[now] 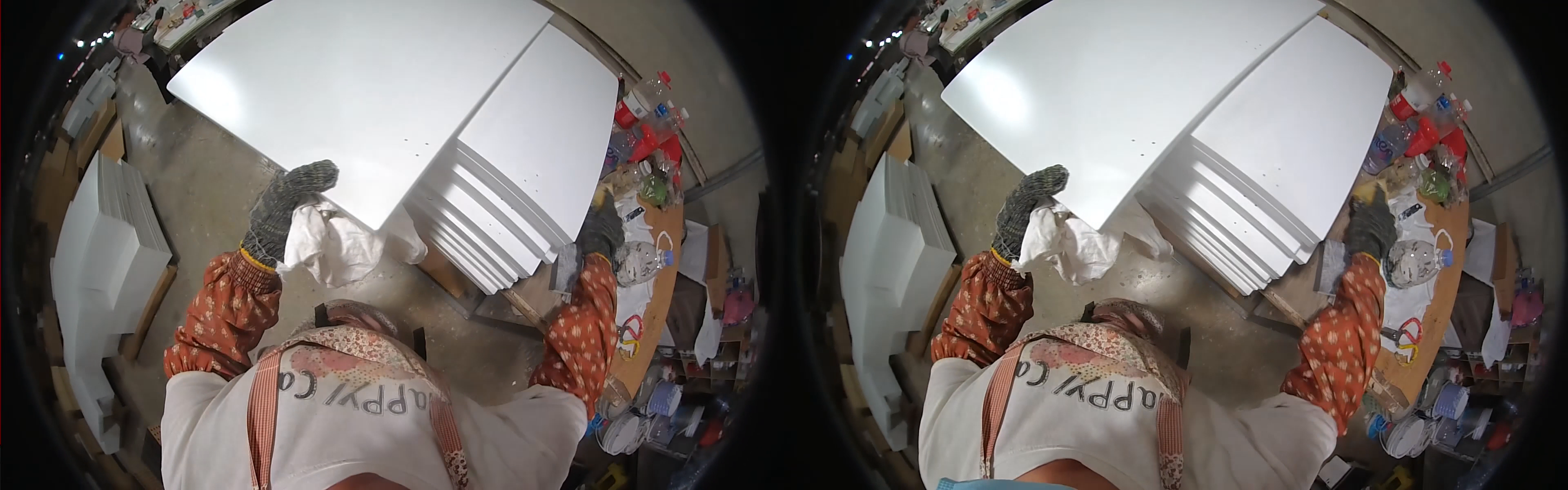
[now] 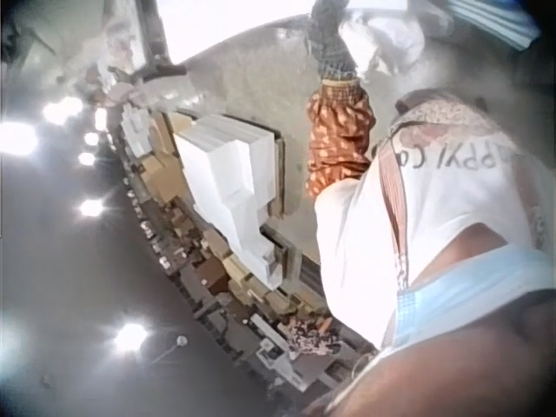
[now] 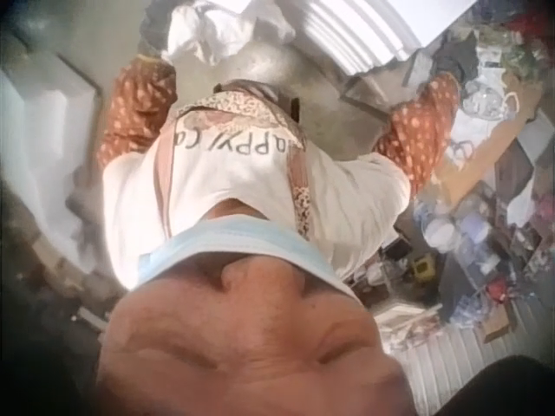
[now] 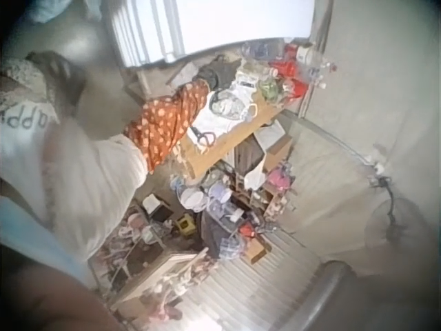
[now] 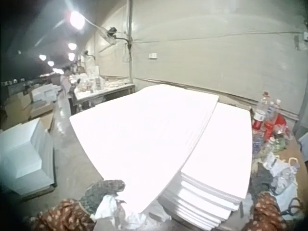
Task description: The person sands the edges of white panels using a sanding block, applies paste along the edges using a spatula, wipes the panels with a sponge, and cleans the surfaces with a cloth.
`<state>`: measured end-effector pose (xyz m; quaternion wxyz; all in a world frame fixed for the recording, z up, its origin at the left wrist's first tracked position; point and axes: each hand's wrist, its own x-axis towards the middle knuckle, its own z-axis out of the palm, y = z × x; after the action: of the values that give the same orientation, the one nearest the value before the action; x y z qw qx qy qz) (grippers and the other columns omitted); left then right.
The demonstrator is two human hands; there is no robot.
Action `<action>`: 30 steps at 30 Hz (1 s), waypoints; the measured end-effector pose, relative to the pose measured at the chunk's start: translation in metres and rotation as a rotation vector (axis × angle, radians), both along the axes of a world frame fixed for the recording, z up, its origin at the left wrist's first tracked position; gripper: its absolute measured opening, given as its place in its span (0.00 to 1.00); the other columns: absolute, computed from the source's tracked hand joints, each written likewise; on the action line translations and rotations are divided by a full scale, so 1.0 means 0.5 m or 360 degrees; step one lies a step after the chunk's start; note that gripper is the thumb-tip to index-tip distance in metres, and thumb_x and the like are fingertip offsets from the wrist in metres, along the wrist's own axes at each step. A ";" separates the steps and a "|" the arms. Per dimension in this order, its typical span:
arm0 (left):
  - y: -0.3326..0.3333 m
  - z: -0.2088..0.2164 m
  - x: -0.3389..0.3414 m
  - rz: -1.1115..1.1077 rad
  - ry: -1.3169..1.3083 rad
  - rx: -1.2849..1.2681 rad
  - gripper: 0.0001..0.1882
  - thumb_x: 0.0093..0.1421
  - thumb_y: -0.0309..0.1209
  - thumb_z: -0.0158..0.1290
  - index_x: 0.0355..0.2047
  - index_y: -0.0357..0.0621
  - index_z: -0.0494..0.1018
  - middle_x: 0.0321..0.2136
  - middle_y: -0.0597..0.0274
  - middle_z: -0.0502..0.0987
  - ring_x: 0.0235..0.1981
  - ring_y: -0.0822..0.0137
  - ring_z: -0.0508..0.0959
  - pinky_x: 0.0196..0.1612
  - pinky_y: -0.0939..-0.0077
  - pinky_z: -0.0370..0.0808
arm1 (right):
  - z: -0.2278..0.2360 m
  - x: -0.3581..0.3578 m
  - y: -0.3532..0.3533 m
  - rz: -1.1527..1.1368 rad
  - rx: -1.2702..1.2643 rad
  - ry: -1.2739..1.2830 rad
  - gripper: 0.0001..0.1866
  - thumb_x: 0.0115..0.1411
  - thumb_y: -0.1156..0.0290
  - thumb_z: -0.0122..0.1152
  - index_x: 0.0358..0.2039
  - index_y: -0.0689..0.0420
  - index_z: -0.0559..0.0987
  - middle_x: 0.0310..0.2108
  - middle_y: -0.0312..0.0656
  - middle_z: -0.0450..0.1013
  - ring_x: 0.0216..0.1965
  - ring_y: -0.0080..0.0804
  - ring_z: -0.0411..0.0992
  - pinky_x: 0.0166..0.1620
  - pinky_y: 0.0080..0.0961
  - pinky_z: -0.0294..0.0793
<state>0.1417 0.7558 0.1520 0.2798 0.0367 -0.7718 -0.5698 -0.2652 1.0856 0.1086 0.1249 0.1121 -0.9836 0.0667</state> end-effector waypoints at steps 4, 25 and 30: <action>0.005 0.011 0.014 0.0007 -0.0045 -0.0123 0.21 0.58 0.24 0.47 0.53 0.33 0.65 0.51 0.50 0.70 0.52 0.60 0.71 0.55 0.67 0.68 | 0.048 0.037 0.122 0.0421 -0.1272 0.0551 0.29 0.62 0.62 0.52 0.61 0.51 0.58 0.53 0.50 0.67 0.48 0.39 0.71 0.45 0.35 0.71; 0.013 -0.020 -0.008 -0.0706 0.0218 0.1253 0.26 0.51 0.15 0.52 0.53 0.34 0.65 0.48 0.51 0.72 0.49 0.61 0.73 0.50 0.69 0.72 | -0.064 0.584 -0.203 -0.1084 0.1180 0.2740 0.28 0.56 0.59 0.58 0.49 0.66 0.66 0.39 0.45 0.70 0.38 0.30 0.70 0.41 0.24 0.73; 0.011 0.005 -0.011 -0.0245 0.0167 -0.0376 0.25 0.53 0.17 0.53 0.53 0.34 0.65 0.49 0.50 0.71 0.49 0.61 0.73 0.51 0.67 0.72 | -0.105 0.608 -0.104 -0.0598 0.2001 0.2471 0.25 0.59 0.58 0.54 0.49 0.65 0.67 0.28 0.40 0.72 0.23 0.25 0.69 0.27 0.20 0.72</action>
<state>0.1363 0.7612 0.1544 0.2775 -0.0856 -0.8183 -0.4960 0.0388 1.0334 0.0562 0.6560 0.0133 -0.4893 -0.5745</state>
